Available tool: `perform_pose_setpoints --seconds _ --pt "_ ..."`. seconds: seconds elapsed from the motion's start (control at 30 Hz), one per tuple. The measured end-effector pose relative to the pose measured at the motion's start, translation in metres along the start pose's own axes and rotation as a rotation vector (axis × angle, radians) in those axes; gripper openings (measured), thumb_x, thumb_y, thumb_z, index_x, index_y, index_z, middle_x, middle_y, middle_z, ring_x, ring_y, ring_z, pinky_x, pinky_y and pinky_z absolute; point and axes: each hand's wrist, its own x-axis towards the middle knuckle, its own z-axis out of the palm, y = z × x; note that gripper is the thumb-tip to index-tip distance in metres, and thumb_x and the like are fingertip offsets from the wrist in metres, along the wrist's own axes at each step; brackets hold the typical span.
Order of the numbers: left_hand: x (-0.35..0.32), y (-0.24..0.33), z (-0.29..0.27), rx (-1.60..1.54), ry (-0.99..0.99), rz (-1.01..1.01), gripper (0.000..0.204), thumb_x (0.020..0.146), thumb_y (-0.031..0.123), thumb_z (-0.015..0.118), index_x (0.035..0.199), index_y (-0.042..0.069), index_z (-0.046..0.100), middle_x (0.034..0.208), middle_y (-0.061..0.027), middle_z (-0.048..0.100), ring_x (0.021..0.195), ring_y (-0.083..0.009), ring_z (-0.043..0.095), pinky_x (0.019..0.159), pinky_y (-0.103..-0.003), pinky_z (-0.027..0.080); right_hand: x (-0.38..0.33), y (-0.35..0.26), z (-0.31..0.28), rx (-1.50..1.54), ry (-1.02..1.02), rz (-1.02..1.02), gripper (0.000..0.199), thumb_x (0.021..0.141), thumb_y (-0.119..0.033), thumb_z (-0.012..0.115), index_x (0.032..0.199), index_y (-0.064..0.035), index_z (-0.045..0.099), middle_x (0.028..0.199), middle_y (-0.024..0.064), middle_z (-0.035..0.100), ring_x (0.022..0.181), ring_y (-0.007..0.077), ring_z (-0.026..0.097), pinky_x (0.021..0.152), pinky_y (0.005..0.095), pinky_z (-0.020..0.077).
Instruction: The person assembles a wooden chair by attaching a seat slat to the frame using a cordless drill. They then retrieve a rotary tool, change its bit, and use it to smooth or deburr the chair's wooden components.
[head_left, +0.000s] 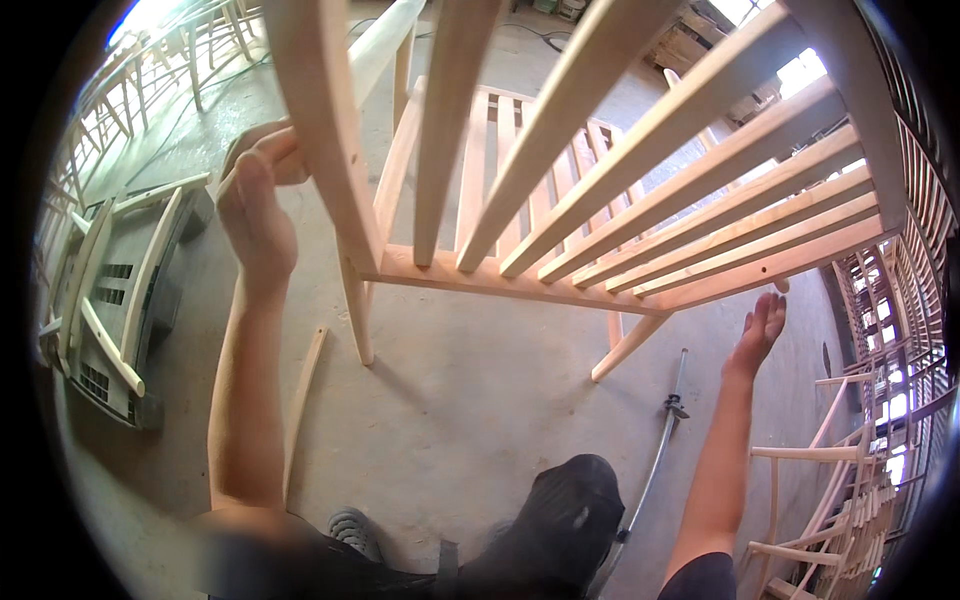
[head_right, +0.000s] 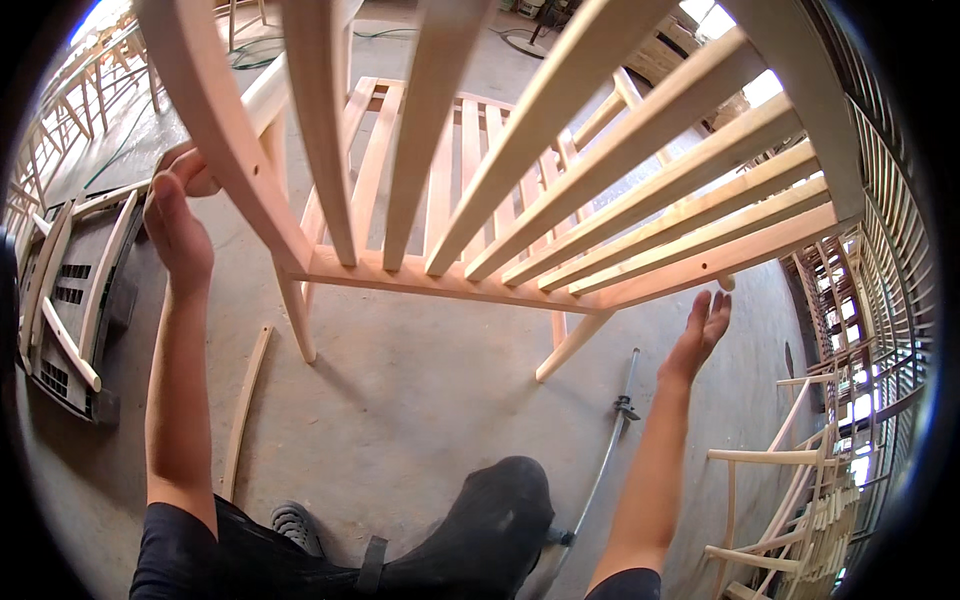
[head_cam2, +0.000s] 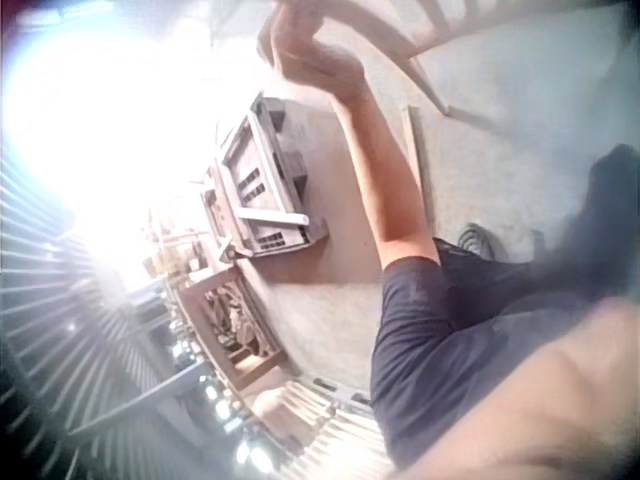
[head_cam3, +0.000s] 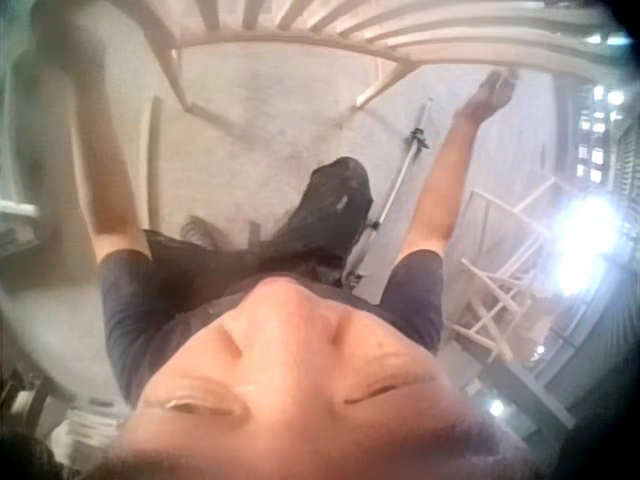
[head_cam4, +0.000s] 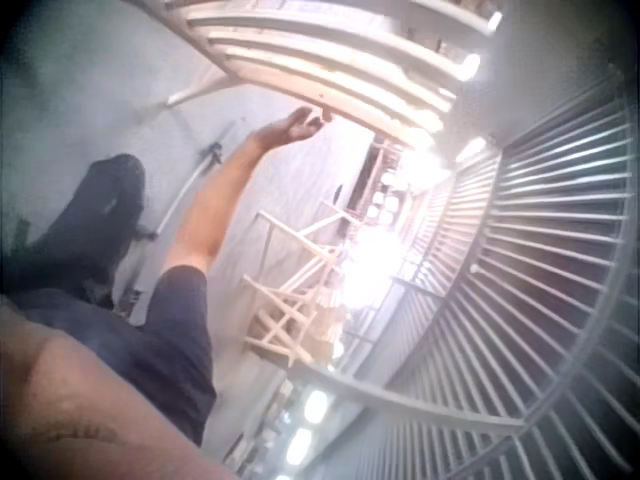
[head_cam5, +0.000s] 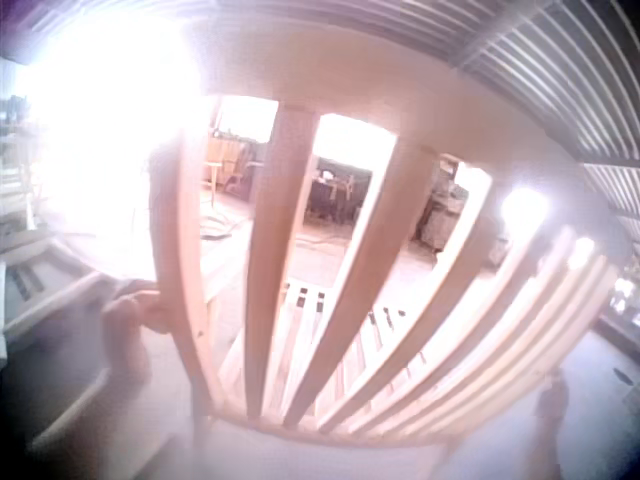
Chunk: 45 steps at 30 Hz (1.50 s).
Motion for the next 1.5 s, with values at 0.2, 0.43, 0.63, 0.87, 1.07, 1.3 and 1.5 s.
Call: perform_pose_setpoints --seconds 0.2,0.43,0.63,0.87,1.07,1.3,1.5 --pt "0.000 -0.017 0.000 -0.109 0.033 0.102 0.057 0.112 0.039 0.038 0.101 -0.002 0.076 0.106 -0.0135 0.075 0.102 -0.0251 0.069 0.094 -0.036 0.049 -0.102 0.039 0.024 0.050 -0.146 0.097 0.063 0.102 -0.027 0.064 0.153 -0.0060 0.035 0.146 0.0109 0.051 0.130 0.0198 0.050 0.112 0.0384 0.0381" --pt "-0.005 -0.018 0.008 -0.254 0.036 -0.010 0.045 0.109 0.036 0.052 0.105 -0.002 0.076 0.101 -0.0099 0.075 0.096 -0.0153 0.068 0.086 -0.029 0.052 -0.225 -0.011 0.054 -0.577 -1.161 -0.057 0.034 0.092 -0.029 0.072 0.117 -0.0061 0.070 0.115 0.0118 0.072 0.111 0.0253 0.067 0.099 0.0370 0.0512" --pt "-0.003 -0.019 0.007 -0.189 0.042 -0.166 0.039 0.108 0.032 0.055 0.114 -0.003 0.073 0.110 -0.0054 0.073 0.099 -0.0102 0.065 0.089 -0.026 0.050 -0.275 -0.047 0.060 -0.652 -1.935 0.049 0.057 0.096 -0.046 0.066 0.138 -0.0076 0.059 0.130 0.0146 0.067 0.123 0.0337 0.060 0.104 0.0443 0.0478" --pt "0.000 -0.005 0.006 -0.268 -0.021 -0.321 0.034 0.106 0.026 0.060 0.117 -0.004 0.071 0.106 -0.0028 0.071 0.091 -0.0090 0.061 0.088 -0.027 0.048 -0.280 -0.032 0.068 -0.707 -1.882 -0.121 0.063 0.097 -0.045 0.064 0.144 -0.0056 0.052 0.136 0.0172 0.062 0.128 0.0362 0.056 0.106 0.0466 0.0459" --pt "0.001 -0.010 0.008 -0.261 -0.022 -0.243 0.030 0.104 0.019 0.060 0.112 -0.007 0.072 0.103 -0.0078 0.072 0.091 -0.0118 0.067 0.083 -0.027 0.053 -0.279 -0.011 0.062 -0.615 -1.856 -0.190 0.063 0.098 -0.046 0.064 0.145 -0.0060 0.052 0.141 0.0174 0.059 0.131 0.0362 0.054 0.109 0.0456 0.0438" --pt "-0.001 -0.016 0.013 -0.349 0.013 -0.216 0.028 0.102 0.018 0.061 0.109 -0.007 0.073 0.097 -0.0060 0.072 0.088 -0.0110 0.067 0.081 -0.026 0.053 -0.271 -0.029 0.057 -0.646 -1.870 -0.116 0.062 0.097 -0.044 0.064 0.146 -0.0066 0.052 0.144 0.0171 0.057 0.133 0.0344 0.053 0.110 0.0445 0.0432" --pt "0.000 -0.016 0.019 -0.466 0.040 -0.219 0.023 0.099 0.014 0.062 0.099 -0.007 0.072 0.089 -0.0046 0.071 0.082 -0.0100 0.065 0.076 -0.026 0.053 -0.264 -0.036 0.057 -0.631 -1.856 -0.050 0.064 0.096 -0.042 0.067 0.144 -0.0040 0.053 0.137 0.0184 0.062 0.126 0.0339 0.059 0.106 0.0429 0.0470"
